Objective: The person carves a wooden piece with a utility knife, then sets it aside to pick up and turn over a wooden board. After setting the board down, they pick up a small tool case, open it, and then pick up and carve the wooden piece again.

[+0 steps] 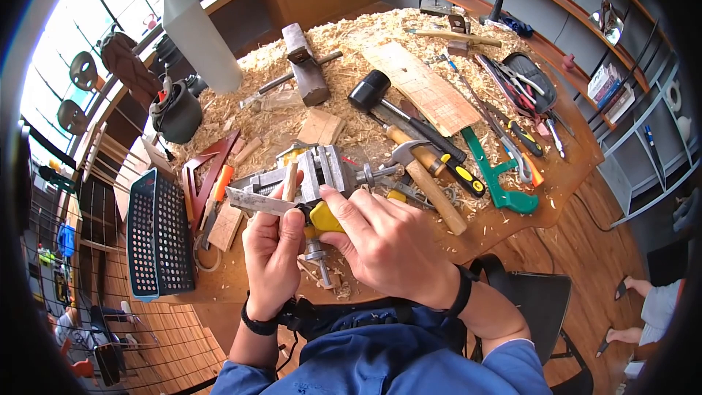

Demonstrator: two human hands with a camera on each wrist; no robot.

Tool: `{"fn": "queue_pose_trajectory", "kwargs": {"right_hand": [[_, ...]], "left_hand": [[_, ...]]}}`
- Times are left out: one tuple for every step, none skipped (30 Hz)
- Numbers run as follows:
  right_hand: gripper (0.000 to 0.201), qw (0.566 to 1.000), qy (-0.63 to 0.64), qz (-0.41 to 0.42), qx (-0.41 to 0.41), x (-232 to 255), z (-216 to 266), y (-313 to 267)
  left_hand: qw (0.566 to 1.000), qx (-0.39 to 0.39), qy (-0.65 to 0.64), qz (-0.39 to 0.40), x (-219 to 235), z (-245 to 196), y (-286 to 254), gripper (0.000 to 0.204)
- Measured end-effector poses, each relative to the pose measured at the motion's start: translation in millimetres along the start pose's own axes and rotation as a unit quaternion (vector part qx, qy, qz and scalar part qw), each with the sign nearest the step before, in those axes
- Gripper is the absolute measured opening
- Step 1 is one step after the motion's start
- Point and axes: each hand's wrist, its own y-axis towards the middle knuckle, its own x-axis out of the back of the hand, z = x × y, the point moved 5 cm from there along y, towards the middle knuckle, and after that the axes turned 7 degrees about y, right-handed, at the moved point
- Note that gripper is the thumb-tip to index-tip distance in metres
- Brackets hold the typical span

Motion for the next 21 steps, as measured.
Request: {"fn": "queue_pose_trajectory", "kwargs": {"right_hand": [[0.058, 1.000, 0.000, 0.000, 0.000, -0.4, -0.2, 0.1], [0.058, 1.000, -0.003, -0.007, 0.003, 0.0, 0.0, 0.0], [0.058, 1.000, -0.006, -0.013, 0.007, 0.5, 0.2, -0.1], [0.058, 1.000, -0.007, -0.013, 0.007, 1.0, 0.3, -0.1], [0.058, 1.000, -0.007, -0.013, 0.005, 1.4, 0.4, -0.1], [0.057, 1.000, -0.007, -0.013, 0.004, 1.7, 0.4, -0.2], [0.057, 1.000, -0.007, -0.013, 0.003, 1.9, 0.2, -0.2], [0.055, 1.000, -0.004, -0.009, 0.001, 1.6, -0.3, -0.4], [0.054, 1.000, 0.000, -0.005, -0.002, 1.3, -0.7, -0.8], [0.054, 1.000, -0.001, -0.006, -0.003, 0.9, -1.4, -1.4], [0.053, 1.000, 0.005, 0.000, -0.006, -0.6, -2.7, -2.1], [0.053, 1.000, 0.011, 0.005, -0.009, -1.7, -3.6, -2.8], [0.053, 1.000, 0.009, 0.005, -0.011, -1.7, -4.1, -3.1], [0.053, 1.000, 0.013, 0.004, -0.011, -1.9, -4.3, -3.2], [0.053, 1.000, 0.017, 0.004, -0.011, -2.1, -4.3, -3.4], [0.053, 1.000, 0.017, 0.003, -0.012, -2.2, -4.5, -3.5], [0.053, 1.000, 0.021, 0.001, -0.010, -2.2, -4.4, -3.7], [0.053, 1.000, 0.025, -0.001, -0.009, -1.9, -4.4, -4.0], [0.053, 1.000, 0.025, -0.001, -0.009, -1.6, -4.4, -4.3], [0.053, 1.000, 0.024, 0.000, -0.010, -1.4, -4.1, -4.2], [0.053, 1.000, 0.024, 0.001, -0.010, -1.4, -4.0, -4.1]], "left_hand": [[1.000, 0.003, 0.007, -0.008, 0.0, -1.0, 0.3, 0.046], [1.000, 0.004, 0.007, -0.007, 1.0, -2.8, -0.1, 0.046], [0.999, 0.023, 0.034, 0.001, 3.0, -2.9, -0.7, 0.044], [0.997, 0.042, 0.060, 0.009, 3.6, -1.8, -1.0, 0.043], [0.997, 0.042, 0.059, 0.010, 2.3, -1.5, -0.8, 0.043], [0.999, 0.024, 0.044, 0.002, 0.7, -3.1, -0.3, 0.042], [1.000, 0.006, 0.030, -0.005, -0.6, -4.8, 0.5, 0.041], [1.000, 0.006, 0.030, -0.003, -2.4, -4.7, 1.8, 0.041], [0.998, -0.005, 0.054, -0.014, -3.1, -5.8, 3.1, 0.042], [0.996, -0.017, 0.079, -0.025, -3.5, -6.9, 3.9, 0.042], [0.997, -0.016, 0.078, -0.023, -4.4, -6.5, 3.7, 0.042], [0.998, -0.009, 0.056, -0.022, -4.4, -5.0, 2.7, 0.043], [0.999, -0.002, 0.034, -0.022, -4.1, -3.6, 2.1, 0.044], [0.999, 0.000, 0.044, -0.021, -3.3, -2.6, 2.1, 0.046], [0.999, 0.000, 0.044, -0.020, -0.7, -1.4, 1.1, 0.046], [0.999, 0.001, 0.043, -0.003, 1.2, -0.3, -0.2, 0.046], [0.999, 0.002, 0.042, 0.013, 1.2, 0.2, -0.7, 0.046], [0.999, 0.002, 0.042, 0.014, 0.4, 0.2, -0.6, 0.046], [0.999, -0.002, 0.040, 0.009, -0.4, -0.4, -0.8, 0.047], [0.999, -0.007, 0.037, 0.003, -0.7, -1.3, -0.9, 0.047], [0.999, -0.007, 0.037, 0.003, -1.1, -2.5, -0.9, 0.047]]}}
